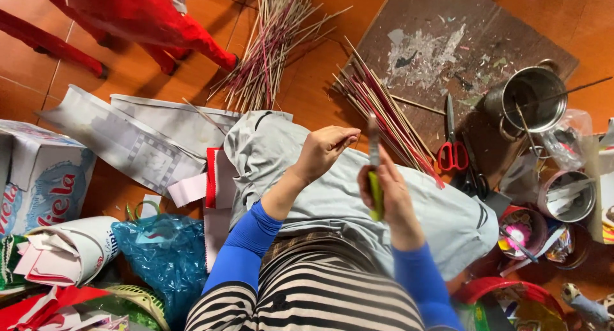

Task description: Stripping and preparing wooden or bamboo sticks using a knife.

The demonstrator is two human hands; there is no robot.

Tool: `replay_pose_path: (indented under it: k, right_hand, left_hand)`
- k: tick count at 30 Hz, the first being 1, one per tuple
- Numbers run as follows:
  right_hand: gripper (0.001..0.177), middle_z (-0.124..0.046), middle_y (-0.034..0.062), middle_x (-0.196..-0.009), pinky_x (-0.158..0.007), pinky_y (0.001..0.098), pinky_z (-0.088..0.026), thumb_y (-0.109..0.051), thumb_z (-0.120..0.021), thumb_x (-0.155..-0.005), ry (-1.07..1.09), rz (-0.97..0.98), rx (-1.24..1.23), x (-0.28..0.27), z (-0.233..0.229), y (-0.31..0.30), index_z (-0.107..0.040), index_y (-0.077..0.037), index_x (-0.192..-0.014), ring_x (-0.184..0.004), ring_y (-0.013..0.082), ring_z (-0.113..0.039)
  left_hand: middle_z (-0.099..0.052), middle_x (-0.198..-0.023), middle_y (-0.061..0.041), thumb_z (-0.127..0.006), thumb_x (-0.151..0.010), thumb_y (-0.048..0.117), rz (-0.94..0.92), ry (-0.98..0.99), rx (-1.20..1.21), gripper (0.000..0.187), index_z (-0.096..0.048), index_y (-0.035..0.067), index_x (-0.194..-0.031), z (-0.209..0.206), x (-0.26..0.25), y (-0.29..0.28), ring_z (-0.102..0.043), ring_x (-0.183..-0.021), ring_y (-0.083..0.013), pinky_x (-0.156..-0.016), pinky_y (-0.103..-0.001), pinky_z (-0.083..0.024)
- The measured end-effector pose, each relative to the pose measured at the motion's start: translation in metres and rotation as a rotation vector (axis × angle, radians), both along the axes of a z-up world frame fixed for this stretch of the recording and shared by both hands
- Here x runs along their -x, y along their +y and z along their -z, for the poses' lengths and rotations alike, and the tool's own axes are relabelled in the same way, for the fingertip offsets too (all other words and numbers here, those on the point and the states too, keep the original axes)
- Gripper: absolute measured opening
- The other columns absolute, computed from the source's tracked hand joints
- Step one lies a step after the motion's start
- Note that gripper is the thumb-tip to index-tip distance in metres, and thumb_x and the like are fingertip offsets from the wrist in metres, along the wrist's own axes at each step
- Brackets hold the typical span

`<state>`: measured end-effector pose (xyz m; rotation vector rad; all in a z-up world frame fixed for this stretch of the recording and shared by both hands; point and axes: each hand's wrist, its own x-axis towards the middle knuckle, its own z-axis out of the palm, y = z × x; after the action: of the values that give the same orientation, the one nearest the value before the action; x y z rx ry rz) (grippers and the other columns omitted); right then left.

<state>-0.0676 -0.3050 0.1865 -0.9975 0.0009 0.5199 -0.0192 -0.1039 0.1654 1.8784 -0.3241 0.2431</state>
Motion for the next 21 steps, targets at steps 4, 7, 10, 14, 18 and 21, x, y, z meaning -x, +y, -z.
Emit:
replay_pose_path:
  k: [4, 7, 10, 14, 18, 21]
  right_hand:
    - [0.053, -0.058, 0.0075, -0.077, -0.041, 0.0221, -0.037, -0.029, -0.039, -0.11, 0.14, -0.078, -0.003, -0.006, -0.016, 0.011, -0.034, -0.013, -0.16, -0.047, 0.0092, -0.045]
    - [0.048, -0.058, 0.0081, -0.079, -0.043, 0.0222, -0.037, -0.03, -0.041, -0.113, 0.155, -0.104, -0.008, -0.005, -0.006, 0.006, -0.04, -0.007, -0.155, -0.049, 0.0095, -0.045]
    - [0.047, -0.059, 0.0079, -0.079, -0.044, 0.022, -0.038, -0.031, -0.042, -0.111, 0.201, -0.118, -0.005, -0.006, -0.012, 0.004, -0.042, -0.008, -0.152, -0.05, 0.0094, -0.046]
    - [0.048, -0.058, 0.0075, -0.079, -0.044, 0.0218, -0.039, -0.03, -0.043, -0.111, 0.164, -0.119, 0.017, -0.005, -0.007, 0.002, -0.043, -0.009, -0.154, -0.051, 0.0093, -0.046]
    - [0.053, -0.055, 0.0068, -0.076, -0.043, 0.0216, -0.037, -0.024, -0.046, -0.11, 0.139, -0.089, 0.008, -0.003, -0.006, 0.004, -0.038, -0.011, -0.16, -0.05, 0.01, -0.046]
    - [0.055, -0.055, 0.0066, -0.078, -0.044, 0.0228, -0.037, -0.022, -0.045, -0.109, 0.142, -0.074, 0.005, -0.004, -0.005, 0.006, -0.034, -0.011, -0.161, -0.049, 0.0101, -0.044]
  left_hand:
    - [-0.073, -0.096, -0.014, -0.072, -0.097, 0.007, 0.01, -0.012, 0.0, 0.009, -0.073, 0.002, -0.104, 0.007, 0.006, -0.002, -0.072, -0.085, -0.0293, -0.074, -0.034, -0.057]
    - [-0.069, -0.089, -0.015, -0.069, -0.093, 0.001, 0.075, -0.011, -0.02, 0.006, -0.064, 0.0, -0.089, -0.003, 0.005, 0.001, -0.066, -0.08, -0.0333, -0.07, -0.037, -0.054]
    - [-0.065, -0.085, -0.016, -0.069, -0.091, -0.001, 0.088, -0.034, -0.031, 0.008, -0.063, -0.001, -0.087, -0.008, 0.004, 0.0, -0.063, -0.078, -0.0362, -0.067, -0.039, -0.051]
    - [-0.064, -0.087, -0.017, -0.068, -0.091, -0.002, 0.111, -0.004, -0.06, 0.006, -0.063, 0.0, -0.09, 0.0, 0.005, -0.001, -0.063, -0.079, -0.0365, -0.069, -0.04, -0.052]
    - [-0.069, -0.096, -0.016, -0.068, -0.09, -0.002, 0.096, -0.101, 0.016, 0.009, -0.065, -0.001, -0.098, -0.012, 0.003, -0.004, -0.067, -0.085, -0.0354, -0.071, -0.038, -0.054]
    - [-0.069, -0.095, -0.015, -0.07, -0.09, -0.001, 0.09, -0.08, -0.021, 0.008, -0.067, 0.001, -0.098, -0.004, 0.004, -0.003, -0.068, -0.086, -0.0349, -0.071, -0.037, -0.055]
